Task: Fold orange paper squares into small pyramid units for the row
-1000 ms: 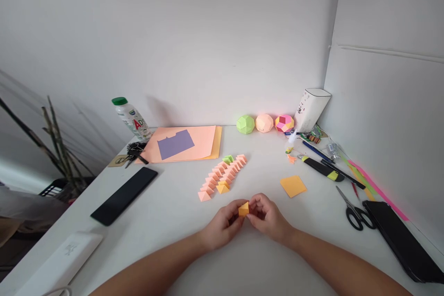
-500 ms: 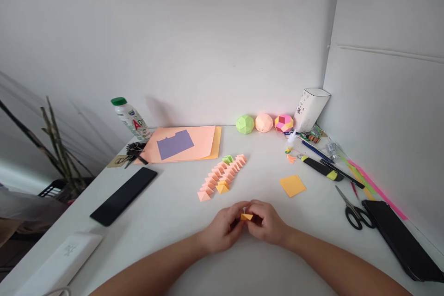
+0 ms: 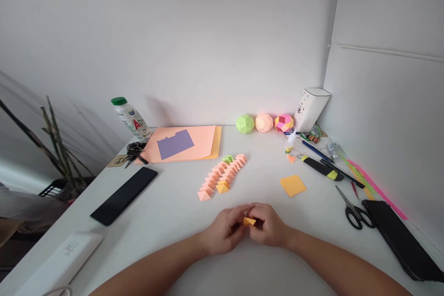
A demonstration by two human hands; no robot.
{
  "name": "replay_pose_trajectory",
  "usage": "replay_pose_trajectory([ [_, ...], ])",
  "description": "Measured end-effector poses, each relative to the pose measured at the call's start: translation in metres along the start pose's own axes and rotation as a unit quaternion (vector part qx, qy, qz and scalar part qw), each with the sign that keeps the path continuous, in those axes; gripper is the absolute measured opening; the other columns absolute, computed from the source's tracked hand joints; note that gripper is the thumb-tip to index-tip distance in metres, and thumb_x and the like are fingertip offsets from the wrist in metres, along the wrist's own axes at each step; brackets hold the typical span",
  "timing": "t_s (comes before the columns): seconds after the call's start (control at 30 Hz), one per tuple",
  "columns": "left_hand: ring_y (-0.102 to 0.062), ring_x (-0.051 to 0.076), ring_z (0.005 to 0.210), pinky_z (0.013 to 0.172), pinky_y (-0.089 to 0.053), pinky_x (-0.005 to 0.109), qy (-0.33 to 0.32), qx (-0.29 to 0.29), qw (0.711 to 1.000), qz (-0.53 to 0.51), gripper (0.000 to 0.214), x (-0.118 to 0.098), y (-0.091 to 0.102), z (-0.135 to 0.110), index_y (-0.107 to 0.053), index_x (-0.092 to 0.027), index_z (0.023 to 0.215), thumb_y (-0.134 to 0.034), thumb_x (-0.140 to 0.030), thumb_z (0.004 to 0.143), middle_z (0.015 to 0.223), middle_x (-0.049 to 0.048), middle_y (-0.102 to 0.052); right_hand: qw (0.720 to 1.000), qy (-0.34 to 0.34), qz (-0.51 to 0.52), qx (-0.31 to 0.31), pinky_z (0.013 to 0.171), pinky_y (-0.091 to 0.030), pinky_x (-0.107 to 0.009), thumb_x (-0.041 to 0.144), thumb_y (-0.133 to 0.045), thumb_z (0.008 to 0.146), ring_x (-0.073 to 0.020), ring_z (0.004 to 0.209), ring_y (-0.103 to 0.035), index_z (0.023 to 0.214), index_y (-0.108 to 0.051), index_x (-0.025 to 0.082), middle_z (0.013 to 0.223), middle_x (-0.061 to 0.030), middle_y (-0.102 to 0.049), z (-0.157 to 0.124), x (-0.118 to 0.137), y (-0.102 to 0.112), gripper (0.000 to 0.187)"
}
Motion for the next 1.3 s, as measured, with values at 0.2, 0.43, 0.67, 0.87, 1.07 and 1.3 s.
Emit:
replay_pose_trajectory([
  [0.2,-0.037,0.009,0.053,0.051,-0.035,0.021,0.054,-0.041,0.995,-0.074,0.043,0.002,0.003,-0.001,-0.040,-0.020,0.123,-0.042,-0.012,0.081,0.063,-0.0048,-0.040,0.997,-0.032,0.060,-0.019,0.046,-0.026,-0.022,0.011,-0.046,0.061,-0.0098,0.052,-0.030,0.059,-0.035,0.020,0.058,0.0046,-0.033,0.002,0.005,0.007,0.014],
  [0.43,-0.052,0.018,0.079,0.077,-0.044,0.035,0.033,-0.074,0.996,0.027,0.007,-0.007,0.008,0.007,-0.053,-0.019,0.076,-0.051,-0.020,0.082,0.082,0.0058,-0.057,0.997,-0.038,0.059,-0.016,0.046,-0.026,-0.022,0.016,-0.051,0.069,-0.0088,0.050,-0.030,0.060,-0.037,0.019,0.057,0.0054,-0.033,0.001,0.008,0.006,0.017],
  [0.67,-0.051,0.017,0.073,0.071,-0.044,0.033,0.028,-0.057,0.998,0.022,0.016,-0.005,0.007,0.007,-0.051,-0.018,0.069,-0.048,-0.022,0.084,0.075,0.0053,-0.057,1.000,-0.019,0.002,-0.011,0.048,-0.028,-0.023,0.014,-0.050,0.067,-0.0098,0.052,-0.032,0.059,-0.035,0.020,0.058,0.0047,-0.035,0.002,0.006,0.004,0.018],
  [0.87,-0.049,0.017,0.071,0.067,-0.043,0.031,0.034,-0.046,0.998,-0.029,0.020,-0.009,0.007,0.008,-0.042,-0.019,0.062,-0.050,-0.021,0.081,0.072,0.0045,-0.052,1.000,-0.001,0.004,-0.006,0.048,-0.028,-0.023,0.013,-0.046,0.061,-0.0108,0.053,-0.033,0.058,-0.033,0.020,0.059,0.0039,-0.034,0.002,0.008,0.001,0.015],
  [1.07,-0.042,0.014,0.065,0.059,-0.038,0.026,0.086,-0.059,0.990,-0.092,0.026,-0.008,0.008,0.007,-0.033,-0.019,0.059,-0.052,-0.021,0.077,0.069,0.0010,-0.044,1.000,-0.019,0.017,-0.012,0.045,-0.025,-0.022,0.011,-0.045,0.058,-0.0099,0.051,-0.030,0.059,-0.034,0.020,0.058,0.0044,-0.032,0.002,0.010,0.003,0.014],
  [1.3,-0.036,0.012,0.060,0.056,-0.034,0.025,0.139,-0.068,0.980,-0.123,0.028,-0.002,0.011,0.005,-0.032,-0.019,0.060,-0.048,-0.029,0.080,0.063,-0.0022,-0.039,0.998,-0.022,0.059,-0.015,0.045,-0.032,-0.019,0.007,-0.046,0.067,-0.0080,0.050,-0.036,0.084,-0.047,0.019,0.066,0.0037,-0.045,-0.002,0.005,0.005,0.021],
])
Point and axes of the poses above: each hand's wrist, its own z-axis towards the middle knuckle, its own y-axis out of the back of the hand, x = y × z, the point moved 2 cm from there along z, towards the middle knuckle
